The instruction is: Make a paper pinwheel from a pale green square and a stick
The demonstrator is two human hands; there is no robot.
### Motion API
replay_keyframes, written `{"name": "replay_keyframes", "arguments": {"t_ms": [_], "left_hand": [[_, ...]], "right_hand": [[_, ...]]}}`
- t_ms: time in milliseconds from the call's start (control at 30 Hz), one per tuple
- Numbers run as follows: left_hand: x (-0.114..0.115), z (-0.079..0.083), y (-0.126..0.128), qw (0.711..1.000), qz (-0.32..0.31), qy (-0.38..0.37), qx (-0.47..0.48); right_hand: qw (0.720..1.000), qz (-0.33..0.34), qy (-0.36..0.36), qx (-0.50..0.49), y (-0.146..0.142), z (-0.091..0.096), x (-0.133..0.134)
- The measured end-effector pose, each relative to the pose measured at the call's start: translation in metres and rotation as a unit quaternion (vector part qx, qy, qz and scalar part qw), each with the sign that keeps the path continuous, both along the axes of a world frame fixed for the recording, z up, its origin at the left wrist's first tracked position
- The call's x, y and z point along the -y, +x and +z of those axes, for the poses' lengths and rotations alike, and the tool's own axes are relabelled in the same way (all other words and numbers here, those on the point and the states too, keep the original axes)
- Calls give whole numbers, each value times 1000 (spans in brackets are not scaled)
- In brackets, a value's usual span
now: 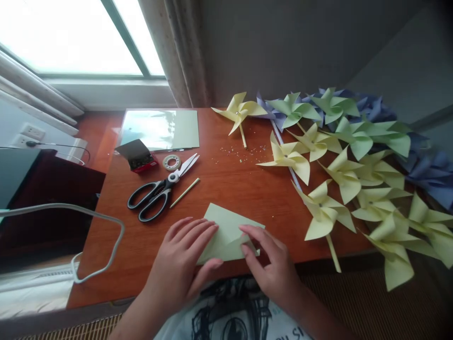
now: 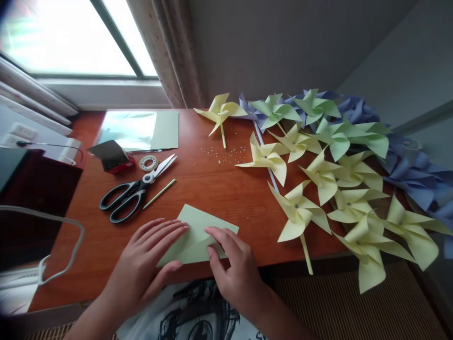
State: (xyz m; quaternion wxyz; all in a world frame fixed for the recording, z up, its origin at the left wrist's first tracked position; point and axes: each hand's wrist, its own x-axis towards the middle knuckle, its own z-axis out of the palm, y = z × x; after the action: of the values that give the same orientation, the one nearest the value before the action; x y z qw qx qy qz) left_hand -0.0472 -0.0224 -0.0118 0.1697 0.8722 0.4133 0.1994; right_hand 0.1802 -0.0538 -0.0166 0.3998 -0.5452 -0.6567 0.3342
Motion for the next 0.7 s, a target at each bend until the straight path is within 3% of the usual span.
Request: {"name": "replay_keyframes", "arguments": {"t_ms": [267, 433, 567, 700], "left_hand": [[-5, 2, 10, 1000, -16, 3, -5], [-2, -1, 12, 1000, 20, -5, 1], [10, 9, 20, 997, 63, 44, -7], [32, 21, 33, 995, 58, 86, 5]], "right_hand": [[1000, 31, -5, 6, -4, 8, -22], [999, 41, -1, 22, -3, 5, -31], [998, 47, -3, 47, -3, 2, -40], [992, 90, 16, 85, -6, -3, -51]]}}
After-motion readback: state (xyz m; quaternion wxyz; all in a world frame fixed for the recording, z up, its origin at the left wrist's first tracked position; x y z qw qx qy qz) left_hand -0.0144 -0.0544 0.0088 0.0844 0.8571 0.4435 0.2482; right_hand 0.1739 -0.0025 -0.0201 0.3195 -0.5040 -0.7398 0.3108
